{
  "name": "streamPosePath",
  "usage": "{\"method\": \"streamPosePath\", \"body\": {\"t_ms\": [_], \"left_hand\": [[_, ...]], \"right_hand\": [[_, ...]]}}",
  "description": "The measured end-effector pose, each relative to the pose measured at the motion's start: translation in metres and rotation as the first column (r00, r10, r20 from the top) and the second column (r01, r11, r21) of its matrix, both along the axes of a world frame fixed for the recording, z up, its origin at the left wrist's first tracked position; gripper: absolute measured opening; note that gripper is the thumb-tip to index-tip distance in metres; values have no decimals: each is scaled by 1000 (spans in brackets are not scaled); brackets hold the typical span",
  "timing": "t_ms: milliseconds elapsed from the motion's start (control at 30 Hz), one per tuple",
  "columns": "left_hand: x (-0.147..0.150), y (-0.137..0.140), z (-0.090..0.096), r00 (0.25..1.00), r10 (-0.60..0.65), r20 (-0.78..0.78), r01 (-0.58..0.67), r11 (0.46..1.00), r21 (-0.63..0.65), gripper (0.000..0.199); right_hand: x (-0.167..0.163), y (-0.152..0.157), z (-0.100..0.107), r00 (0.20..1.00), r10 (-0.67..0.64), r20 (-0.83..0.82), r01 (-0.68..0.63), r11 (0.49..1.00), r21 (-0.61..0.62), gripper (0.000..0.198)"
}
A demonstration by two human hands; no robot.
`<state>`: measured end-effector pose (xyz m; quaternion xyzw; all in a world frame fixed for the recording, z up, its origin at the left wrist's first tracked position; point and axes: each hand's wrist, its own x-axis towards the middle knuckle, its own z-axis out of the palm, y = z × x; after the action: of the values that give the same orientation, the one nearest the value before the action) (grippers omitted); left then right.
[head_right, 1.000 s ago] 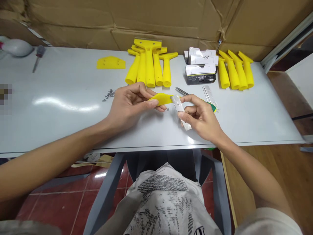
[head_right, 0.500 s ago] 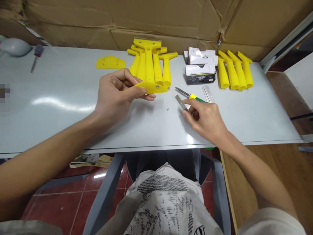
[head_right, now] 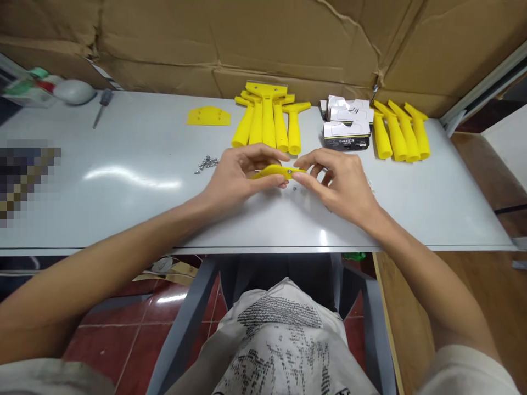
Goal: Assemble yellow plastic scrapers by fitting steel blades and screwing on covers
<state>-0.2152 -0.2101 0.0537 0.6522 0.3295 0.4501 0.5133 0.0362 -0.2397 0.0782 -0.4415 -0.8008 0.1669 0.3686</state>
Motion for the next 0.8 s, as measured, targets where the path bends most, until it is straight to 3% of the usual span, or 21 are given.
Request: {"method": "streamPosePath", "body": {"t_ms": [133,300,433,633,800], "left_hand": [[2,1,-7,1000,1,-3,-1,1000,24,21],[1,5,-10,997,53,-64,-50,997,58,12],[-2,4,-5,994,6,-106,-8,1000,-12,10],[-5,4,0,992,-51,-111,39,994,-107,12],[-4,4,-1,994,-74,-87,61,988,-139,13]], "right_hand": [[-14,10,-2,999,37,-12,-38,999,-11,40],[-12,16,-7,981,40,191,-73,984,165,32],[-9,17,-11,934,13,356,-119,953,279,33],[-5,15,-7,774,34,633,-269,922,279,33],[-3,11,-9,757,50,652,-289,920,265,36]]}}
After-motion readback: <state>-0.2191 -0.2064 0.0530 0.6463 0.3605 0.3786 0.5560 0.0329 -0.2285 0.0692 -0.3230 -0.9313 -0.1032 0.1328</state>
